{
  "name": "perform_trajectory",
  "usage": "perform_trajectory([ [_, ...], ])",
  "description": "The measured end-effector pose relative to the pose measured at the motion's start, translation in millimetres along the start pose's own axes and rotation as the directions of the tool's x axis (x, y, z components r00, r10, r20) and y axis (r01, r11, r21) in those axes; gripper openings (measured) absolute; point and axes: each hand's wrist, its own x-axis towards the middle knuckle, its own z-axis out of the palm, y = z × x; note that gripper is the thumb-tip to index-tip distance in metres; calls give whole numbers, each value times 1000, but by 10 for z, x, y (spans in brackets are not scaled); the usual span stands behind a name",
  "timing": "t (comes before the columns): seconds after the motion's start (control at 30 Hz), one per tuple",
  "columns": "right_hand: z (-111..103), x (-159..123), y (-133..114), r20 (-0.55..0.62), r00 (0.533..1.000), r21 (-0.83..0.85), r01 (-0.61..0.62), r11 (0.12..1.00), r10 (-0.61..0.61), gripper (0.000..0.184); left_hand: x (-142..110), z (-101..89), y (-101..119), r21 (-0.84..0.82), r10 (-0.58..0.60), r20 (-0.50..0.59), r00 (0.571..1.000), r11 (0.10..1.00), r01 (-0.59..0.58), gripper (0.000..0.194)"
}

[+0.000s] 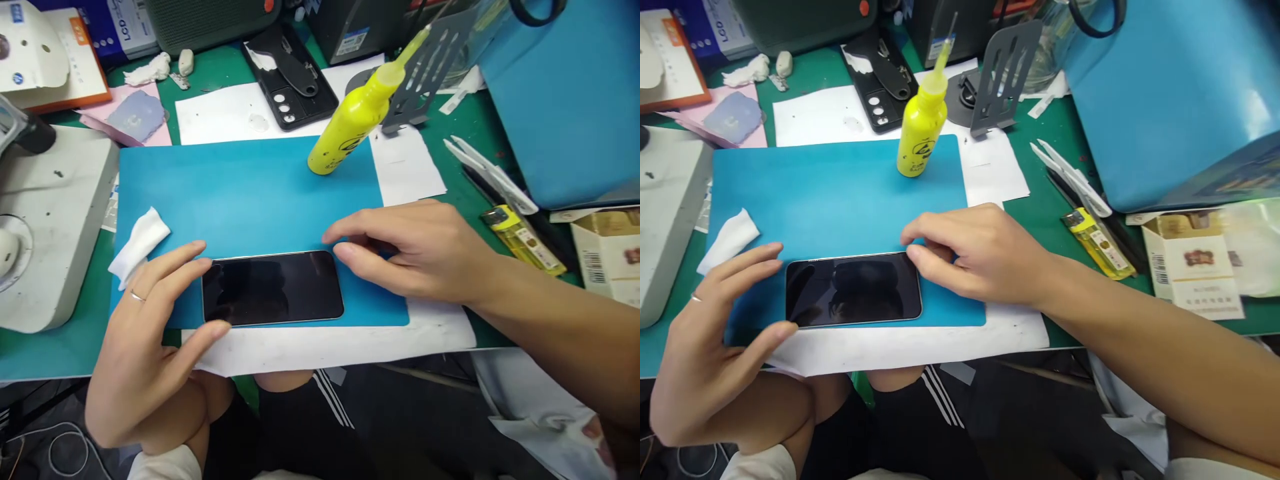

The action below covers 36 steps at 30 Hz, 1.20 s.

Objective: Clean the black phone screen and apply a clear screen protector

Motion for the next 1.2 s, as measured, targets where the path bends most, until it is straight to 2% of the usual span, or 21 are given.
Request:
perform_trajectory([
  [0.07, 5, -6, 15, -34, 999, -7, 14, 1000, -14, 15, -30, -15, 52, 50, -64, -196, 978, 996, 75, 36],
  [0.13, 9, -3, 25, -42, 999, -12, 13, 1000, -14, 15, -53, -24, 52, 113, -173, -362, 916, 967, 227, 27],
  [0.17, 12, 2, 30, -41, 999, -11, 13, 1000, -13, 16, -58, -26, 30, 136, -228, -398, 889, 943, 303, 23],
  [0.23, 21, 16, 38, -43, 999, -7, 8, 1000, -9, 17, -51, -25, -49, 158, -315, -363, 877, 907, 391, 22],
  [0.33, 47, 38, 57, -53, 999, -3, -7, 1000, 7, 18, -15, -9, -183, 149, -397, -277, 875, 882, 447, 22],
  [0.47, 81, 61, 67, -84, 996, -12, 9, 1000, -10, 20, 22, 2, -263, 76, -453, -266, 851, 870, 487, 10],
  [0.6, 40, 71, -20, -25, 995, -121, 97, 988, -100, 28, 6, -35, -226, 52, -433, -297, 851, 883, 467, 13],
  [0.77, -111, 187, -204, 76, 985, -250, 171, 953, -157, 37, -28, -86, -46, 14, -371, -347, 862, 916, 400, 11],
  [0.83, -138, 287, -232, 118, 984, -253, 162, 954, -135, 37, -13, -81, 35, 16, -325, -355, 876, 935, 354, 10],
  [0.93, -94, 411, -184, 153, 979, -201, 162, 966, -132, 38, 42, -35, 109, 18, -261, -280, 924, 961, 277, 12],
  [1.03, 12, 419, -70, 115, 978, -108, 185, 977, -173, 39, 99, 25, 135, 17, -241, -202, 949, 968, 249, 13],
  [1.13, 92, 349, 22, 24, 979, -12, 201, 980, -201, 35, 124, 62, 165, 19, -281, -253, 926, 955, 295, 13],
  [1.2, 112, 311, 46, -14, 984, 30, 176, 984, -176, 33, 125, 70, 189, -3, -300, -287, 910, 950, 312, 13],
])
